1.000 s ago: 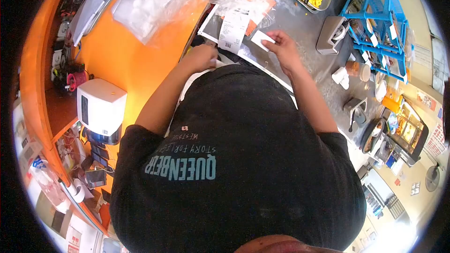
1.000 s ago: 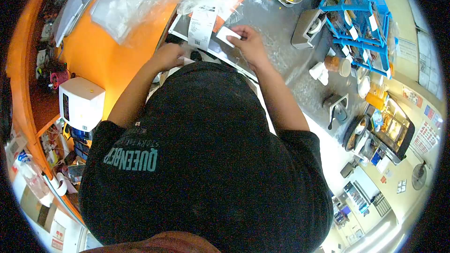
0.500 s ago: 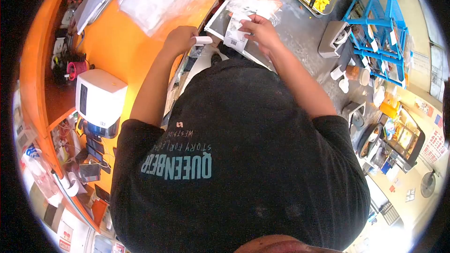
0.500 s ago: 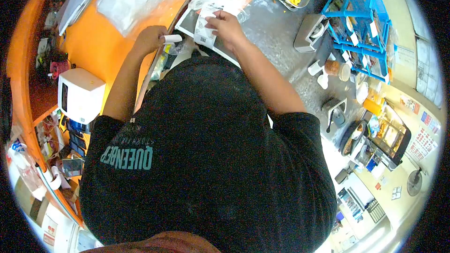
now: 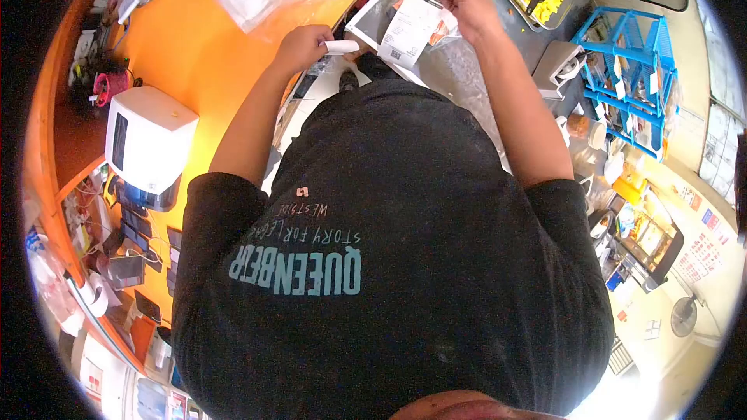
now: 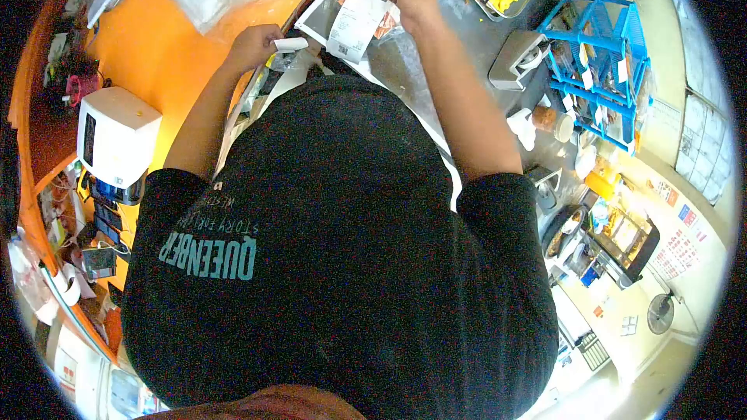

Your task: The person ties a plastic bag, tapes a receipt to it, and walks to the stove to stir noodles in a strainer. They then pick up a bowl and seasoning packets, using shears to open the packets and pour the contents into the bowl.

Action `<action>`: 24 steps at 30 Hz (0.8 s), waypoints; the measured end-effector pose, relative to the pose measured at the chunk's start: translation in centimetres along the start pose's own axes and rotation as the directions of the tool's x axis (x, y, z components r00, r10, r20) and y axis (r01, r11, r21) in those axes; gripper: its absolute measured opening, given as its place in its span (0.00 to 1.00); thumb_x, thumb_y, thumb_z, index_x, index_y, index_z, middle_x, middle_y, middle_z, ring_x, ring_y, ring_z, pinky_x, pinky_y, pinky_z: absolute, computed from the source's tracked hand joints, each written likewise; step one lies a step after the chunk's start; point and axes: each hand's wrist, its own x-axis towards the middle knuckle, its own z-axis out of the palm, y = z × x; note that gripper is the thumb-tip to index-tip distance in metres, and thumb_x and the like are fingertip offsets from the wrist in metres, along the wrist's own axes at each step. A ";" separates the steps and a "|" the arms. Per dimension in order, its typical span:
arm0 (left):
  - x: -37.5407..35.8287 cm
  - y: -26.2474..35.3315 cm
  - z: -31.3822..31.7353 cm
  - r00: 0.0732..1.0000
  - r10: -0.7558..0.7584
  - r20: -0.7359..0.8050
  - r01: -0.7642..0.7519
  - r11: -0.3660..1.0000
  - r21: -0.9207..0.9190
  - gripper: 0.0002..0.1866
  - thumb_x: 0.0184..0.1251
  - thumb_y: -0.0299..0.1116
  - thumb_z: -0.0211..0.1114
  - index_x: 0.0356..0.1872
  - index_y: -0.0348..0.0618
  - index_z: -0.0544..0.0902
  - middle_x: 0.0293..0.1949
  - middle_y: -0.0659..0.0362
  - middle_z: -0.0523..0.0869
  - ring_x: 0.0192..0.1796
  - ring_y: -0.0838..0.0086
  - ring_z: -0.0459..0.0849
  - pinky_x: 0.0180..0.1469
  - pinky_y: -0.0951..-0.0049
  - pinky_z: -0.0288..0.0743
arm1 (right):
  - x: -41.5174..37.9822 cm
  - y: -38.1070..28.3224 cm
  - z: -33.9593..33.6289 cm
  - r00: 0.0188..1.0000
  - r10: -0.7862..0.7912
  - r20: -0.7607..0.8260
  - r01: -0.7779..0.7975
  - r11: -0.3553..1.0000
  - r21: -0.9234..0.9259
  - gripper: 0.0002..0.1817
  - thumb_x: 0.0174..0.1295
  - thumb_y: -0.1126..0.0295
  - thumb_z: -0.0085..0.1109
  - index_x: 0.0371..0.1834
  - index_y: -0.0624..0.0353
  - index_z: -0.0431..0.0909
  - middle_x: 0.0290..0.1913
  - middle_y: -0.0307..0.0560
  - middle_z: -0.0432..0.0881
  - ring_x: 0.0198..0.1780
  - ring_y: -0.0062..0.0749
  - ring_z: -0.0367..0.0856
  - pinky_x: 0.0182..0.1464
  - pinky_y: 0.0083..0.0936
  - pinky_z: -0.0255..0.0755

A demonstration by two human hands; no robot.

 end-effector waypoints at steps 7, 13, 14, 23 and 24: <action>-0.4 -0.1 0.3 0.999 -0.015 -0.042 0.012 0.996 -0.087 0.10 0.52 0.29 0.67 0.37 0.50 0.86 0.30 0.56 0.87 0.34 0.64 0.86 0.38 0.65 0.78 | -1.2 1.2 -1.6 0.994 0.105 -0.037 -0.110 0.968 -0.224 0.06 0.62 0.71 0.68 0.36 0.61 0.81 0.32 0.44 0.86 0.34 0.25 0.86 0.32 0.20 0.72; -0.4 -0.3 0.2 0.999 0.002 -0.050 -0.006 0.997 -0.079 0.11 0.52 0.28 0.68 0.38 0.49 0.86 0.30 0.56 0.87 0.34 0.65 0.86 0.38 0.65 0.78 | -3.8 2.9 0.3 0.994 0.014 -0.106 -0.083 0.728 -0.681 0.15 0.58 0.62 0.70 0.34 0.65 0.83 0.34 0.54 0.88 0.35 0.34 0.89 0.35 0.28 0.80; -0.4 -0.4 0.3 0.999 0.008 -0.046 -0.011 0.997 -0.080 0.10 0.52 0.28 0.68 0.38 0.49 0.85 0.30 0.56 0.87 0.34 0.65 0.86 0.38 0.65 0.78 | -3.9 2.5 0.7 0.992 -0.013 -0.122 -0.091 0.592 -0.801 0.18 0.58 0.58 0.71 0.35 0.64 0.83 0.35 0.56 0.88 0.36 0.37 0.90 0.37 0.30 0.81; -0.8 -0.3 1.0 0.993 -0.015 -0.114 0.003 0.994 -0.109 0.09 0.53 0.28 0.68 0.37 0.47 0.85 0.30 0.55 0.86 0.34 0.64 0.86 0.38 0.65 0.78 | -4.0 -2.1 -0.2 0.997 -0.080 0.003 -0.011 -0.174 -0.985 0.33 0.55 0.35 0.63 0.41 0.59 0.85 0.44 0.56 0.88 0.46 0.47 0.88 0.47 0.40 0.81; -1.0 -0.4 1.4 0.989 -0.020 -0.143 0.000 0.991 -0.134 0.09 0.53 0.28 0.68 0.37 0.47 0.85 0.30 0.55 0.86 0.34 0.64 0.86 0.38 0.65 0.78 | -3.6 -2.0 -1.2 0.992 -0.128 0.019 -0.006 -0.192 -0.981 0.32 0.53 0.38 0.67 0.41 0.59 0.84 0.41 0.54 0.88 0.45 0.47 0.88 0.45 0.41 0.81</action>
